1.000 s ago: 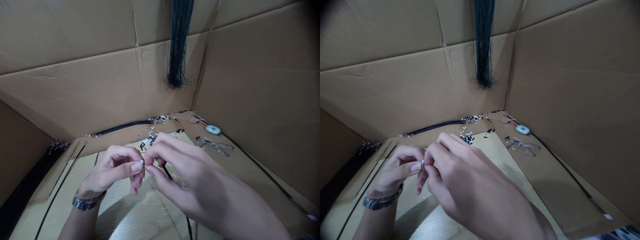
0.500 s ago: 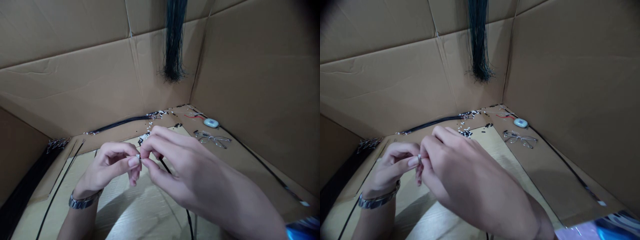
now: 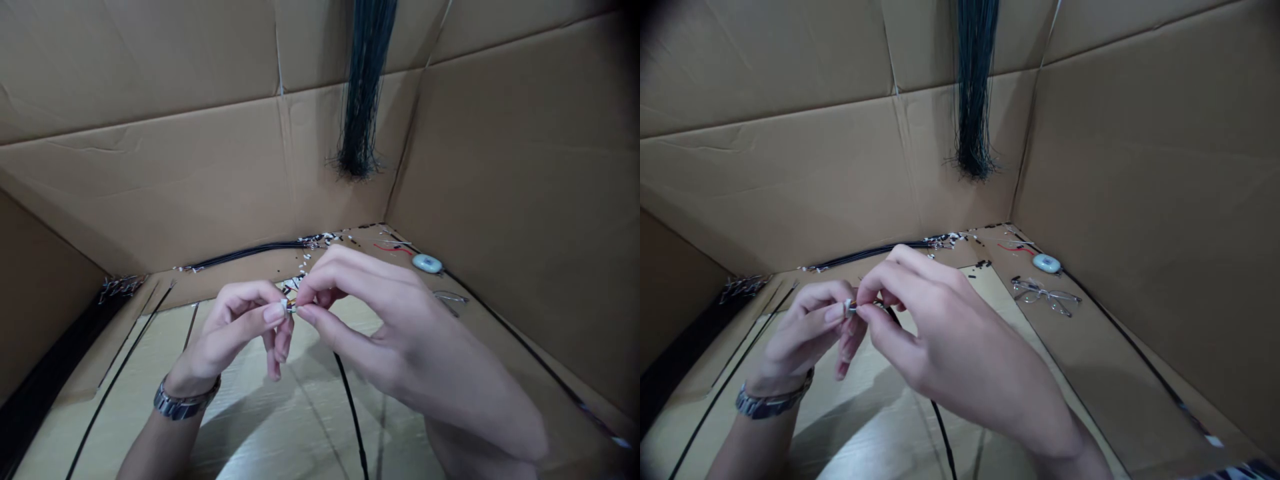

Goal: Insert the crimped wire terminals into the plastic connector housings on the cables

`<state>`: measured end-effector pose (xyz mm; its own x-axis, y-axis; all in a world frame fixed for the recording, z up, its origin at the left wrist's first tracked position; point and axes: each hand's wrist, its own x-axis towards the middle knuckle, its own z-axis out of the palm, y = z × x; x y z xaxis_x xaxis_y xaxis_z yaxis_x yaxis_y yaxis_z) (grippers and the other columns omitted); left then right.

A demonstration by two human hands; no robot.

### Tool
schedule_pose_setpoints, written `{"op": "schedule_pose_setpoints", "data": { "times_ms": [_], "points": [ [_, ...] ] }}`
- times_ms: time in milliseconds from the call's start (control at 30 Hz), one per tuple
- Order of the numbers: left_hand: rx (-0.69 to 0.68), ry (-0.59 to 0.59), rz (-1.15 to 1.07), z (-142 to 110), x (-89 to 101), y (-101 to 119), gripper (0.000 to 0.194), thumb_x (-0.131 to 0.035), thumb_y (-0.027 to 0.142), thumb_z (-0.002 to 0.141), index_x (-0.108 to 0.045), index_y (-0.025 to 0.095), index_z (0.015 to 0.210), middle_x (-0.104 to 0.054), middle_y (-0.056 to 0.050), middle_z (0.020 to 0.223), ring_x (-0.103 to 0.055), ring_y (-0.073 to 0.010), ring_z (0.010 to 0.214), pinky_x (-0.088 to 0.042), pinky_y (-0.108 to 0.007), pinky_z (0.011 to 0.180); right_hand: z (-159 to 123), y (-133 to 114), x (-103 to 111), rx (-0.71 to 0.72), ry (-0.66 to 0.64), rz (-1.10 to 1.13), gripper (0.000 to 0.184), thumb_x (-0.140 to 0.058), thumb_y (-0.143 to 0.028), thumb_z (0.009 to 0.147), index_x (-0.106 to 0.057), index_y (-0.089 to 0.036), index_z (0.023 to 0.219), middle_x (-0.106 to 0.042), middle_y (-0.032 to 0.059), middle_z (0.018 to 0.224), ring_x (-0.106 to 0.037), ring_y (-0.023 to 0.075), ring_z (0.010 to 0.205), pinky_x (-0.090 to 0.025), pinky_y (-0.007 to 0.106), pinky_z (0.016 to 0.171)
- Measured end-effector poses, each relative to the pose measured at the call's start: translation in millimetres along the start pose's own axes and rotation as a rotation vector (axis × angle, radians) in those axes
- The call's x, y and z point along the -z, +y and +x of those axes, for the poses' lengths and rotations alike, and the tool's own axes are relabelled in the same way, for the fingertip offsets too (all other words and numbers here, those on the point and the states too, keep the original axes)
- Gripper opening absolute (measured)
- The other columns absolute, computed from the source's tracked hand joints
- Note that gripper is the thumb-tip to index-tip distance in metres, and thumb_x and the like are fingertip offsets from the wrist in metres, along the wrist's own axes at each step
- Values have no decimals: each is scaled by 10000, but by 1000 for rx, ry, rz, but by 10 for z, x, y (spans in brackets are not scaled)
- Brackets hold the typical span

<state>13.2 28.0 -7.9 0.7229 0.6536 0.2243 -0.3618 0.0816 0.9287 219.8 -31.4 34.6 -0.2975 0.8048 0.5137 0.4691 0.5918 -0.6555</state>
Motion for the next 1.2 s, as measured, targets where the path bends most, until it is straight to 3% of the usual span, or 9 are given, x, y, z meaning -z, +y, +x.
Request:
{"op": "schedule_pose_setpoints", "data": {
  "times_ms": [267, 467, 633, 767, 900, 1200],
  "points": [
    [40, 11, 27, 10, -37, 39, 184, -674, 271, 954, -710, 127, 845, -695, -22, 672, -657, -99, 514, -577, -167, 469, -29, -49, -41, 39, -11, -45, 117, -556, -113, 987, -620, -199, 941, -609, -29, 944, -594, 92, 814, -432, 262, 744],
    [17, 129, 241, 27, -165, 87, 216, -697, 267, 937, -729, 114, 788, -695, -31, 667, -668, -103, 543, -612, -180, 529, -66, -56, -29, -5, -62, -156, 138, -527, -108, 996, -594, -209, 930, -591, -12, 941, -584, 124, 810, -410, 296, 730],
    [-24, 159, 297, 15, -146, 97, 191, -694, 257, 939, -737, 118, 816, -704, -29, 683, -680, -105, 544, -614, -173, 528, -28, -55, -84, -13, -38, -190, 146, -490, -145, 1027, -569, -196, 915, -578, -8, 945, -574, 123, 796, -405, 300, 709],
    [-68, 143, 218, -1, -81, 96, 160, -667, 251, 959, -738, 131, 878, -709, -29, 707, -682, -114, 578, -628, -189, 527, 11, -9, -111, 45, 22, -91, 90, -536, -168, 1017, -591, -194, 951, -595, -17, 967, -611, 111, 843, -440, 283, 753],
    [-84, 124, 164, -26, -50, 110, 148, -656, 233, 966, -742, 142, 887, -715, -31, 726, -678, -113, 601, -632, -186, 525, -8, -5, -101, 52, 67, -133, 91, -550, -142, 1008, -625, -193, 1006, -608, 4, 1004, -628, 131, 885, -464, 301, 804],
    [-79, 117, 134, -45, -80, 137, 161, -676, 252, 950, -738, 128, 868, -699, -35, 695, -671, -115, 558, -633, -195, 507, 40, 50, -135, 274, 90, -217, 133, -522, -145, 1019, -642, -171, 968, -595, 58, 973, -586, 169, 894, -492, 317, 766]
  ]
}}
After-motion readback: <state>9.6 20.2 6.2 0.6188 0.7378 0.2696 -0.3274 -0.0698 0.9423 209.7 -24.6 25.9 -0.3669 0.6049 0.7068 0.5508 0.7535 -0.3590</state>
